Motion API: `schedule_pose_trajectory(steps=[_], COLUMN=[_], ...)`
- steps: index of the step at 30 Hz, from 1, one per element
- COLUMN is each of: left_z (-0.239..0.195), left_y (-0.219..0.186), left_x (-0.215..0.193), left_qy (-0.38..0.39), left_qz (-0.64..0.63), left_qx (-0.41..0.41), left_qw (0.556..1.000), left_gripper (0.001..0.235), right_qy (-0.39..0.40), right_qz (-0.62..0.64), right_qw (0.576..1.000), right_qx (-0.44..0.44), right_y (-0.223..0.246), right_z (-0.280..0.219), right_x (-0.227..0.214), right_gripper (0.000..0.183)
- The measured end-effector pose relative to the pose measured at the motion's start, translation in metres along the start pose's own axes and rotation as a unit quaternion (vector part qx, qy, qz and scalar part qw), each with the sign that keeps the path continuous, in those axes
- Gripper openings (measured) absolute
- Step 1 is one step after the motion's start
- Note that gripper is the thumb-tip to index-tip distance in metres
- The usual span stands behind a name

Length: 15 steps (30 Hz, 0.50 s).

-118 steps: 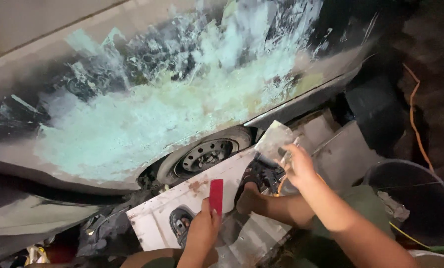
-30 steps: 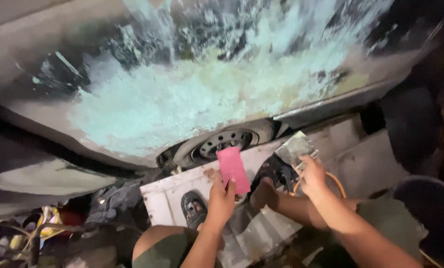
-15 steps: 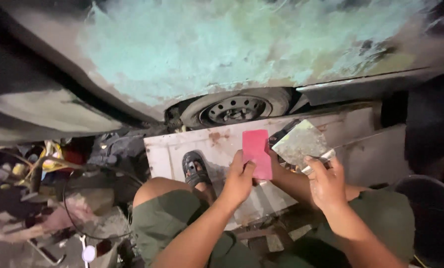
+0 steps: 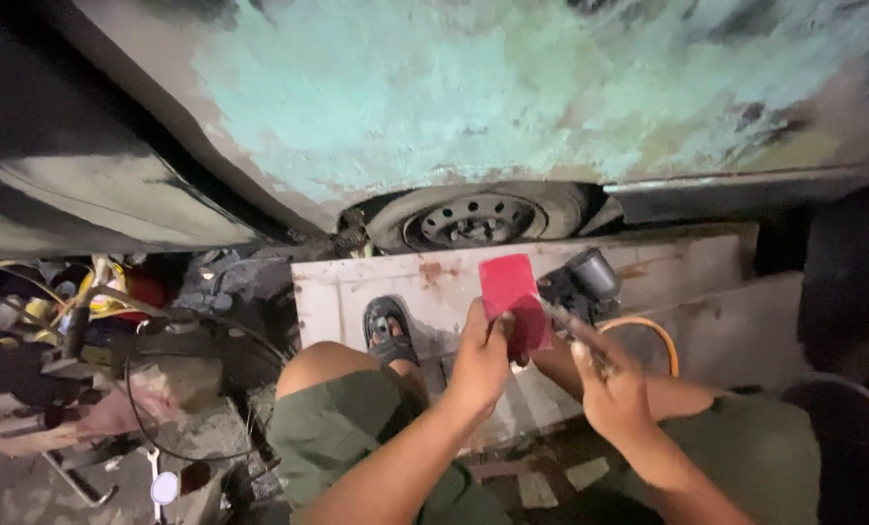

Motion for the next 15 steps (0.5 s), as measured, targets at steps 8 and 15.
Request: schedule_pose_trajectory(steps=[8, 15], left_z=[-0.010, -0.015], left_y=[-0.021, -0.046], left_x=[-0.001, -0.009], left_qy=[0.020, 0.023], left_qz=[-0.046, 0.074], left_qx=[0.068, 0.074], left_qw=[0.996, 0.994], left_gripper=[0.025, 0.019], right_qy=[0.081, 0.061], right_qz=[-0.078, -0.082], right_qw=[0.935, 0.940], right_qx=[-0.336, -0.326], right_y=[0.054, 0.035], right_z=[-0.038, -0.031], right_x=[0.029, 0.022], right_gripper=[0.044, 0.045])
Point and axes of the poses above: each hand's wrist, its own z-axis towards the middle knuckle, its own x-axis out of the palm, y = z × x, the point moved 10 cm from there along z, towards the middle knuckle, and after that the axes turned 6 degrees about x, right-handed, at the moved point
